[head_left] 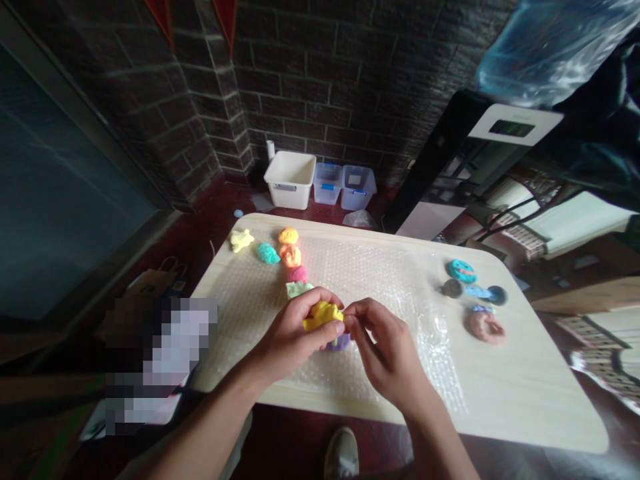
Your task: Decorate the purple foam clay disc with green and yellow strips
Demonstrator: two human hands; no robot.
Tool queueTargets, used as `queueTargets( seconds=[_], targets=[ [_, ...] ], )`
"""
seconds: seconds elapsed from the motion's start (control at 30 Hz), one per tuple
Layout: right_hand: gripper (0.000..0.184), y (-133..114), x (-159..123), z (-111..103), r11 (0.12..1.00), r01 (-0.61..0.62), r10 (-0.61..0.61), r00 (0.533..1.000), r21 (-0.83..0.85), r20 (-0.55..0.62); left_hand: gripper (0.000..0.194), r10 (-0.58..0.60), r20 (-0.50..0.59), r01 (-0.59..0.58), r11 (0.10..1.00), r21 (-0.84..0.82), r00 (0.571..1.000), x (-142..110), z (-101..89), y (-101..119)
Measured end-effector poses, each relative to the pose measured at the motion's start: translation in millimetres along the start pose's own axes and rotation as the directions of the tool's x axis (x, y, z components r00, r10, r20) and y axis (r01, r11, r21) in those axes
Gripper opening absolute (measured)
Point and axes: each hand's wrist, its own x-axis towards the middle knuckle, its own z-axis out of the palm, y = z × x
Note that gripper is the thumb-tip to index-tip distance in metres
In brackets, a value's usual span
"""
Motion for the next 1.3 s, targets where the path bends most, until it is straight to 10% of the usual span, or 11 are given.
queueTargets(
  seconds=[0.37,0.5,0.63,0.83,1.3],
  targets=[
    [0.012,-0.9,-1.7,10.6,0.999,-0.046,0.045,0.998,0.013,0.039,0.018,0.091,-0.03,-0.087,0.989,0.123,0.995,-3.7,-2.8,1.2],
    [0.021,9.7,2.4,7.1,0.963,-0.105,0.159,0.965,0.25,-0.208,0.016,0.13,-0.083,-0.102,0.955,0.278,0.988,-4.3,-5.3,1.7],
    [0.021,21.0,8.3,-6.1,0.902,-0.13,0.322,0.836,0.411,-0.444,0.009,0.234,-0.118,-0.137,0.834,0.534,0.965,-4.8,-6.9,3.3],
    [0.021,25.6,7.3,-12.9,0.81,-0.151,0.433,0.806,0.567,-0.404,0.021,0.384,-0.151,-0.111,0.581,0.806,0.911,-8.3,-9.2,0.2],
    [0.032,15.6,9.2,0.4,0.742,-0.225,0.459,0.857,0.631,-0.235,0.024,0.258,-0.116,-0.013,0.45,0.893,0.959,-13.1,-20.9,-17.8]
  ],
)
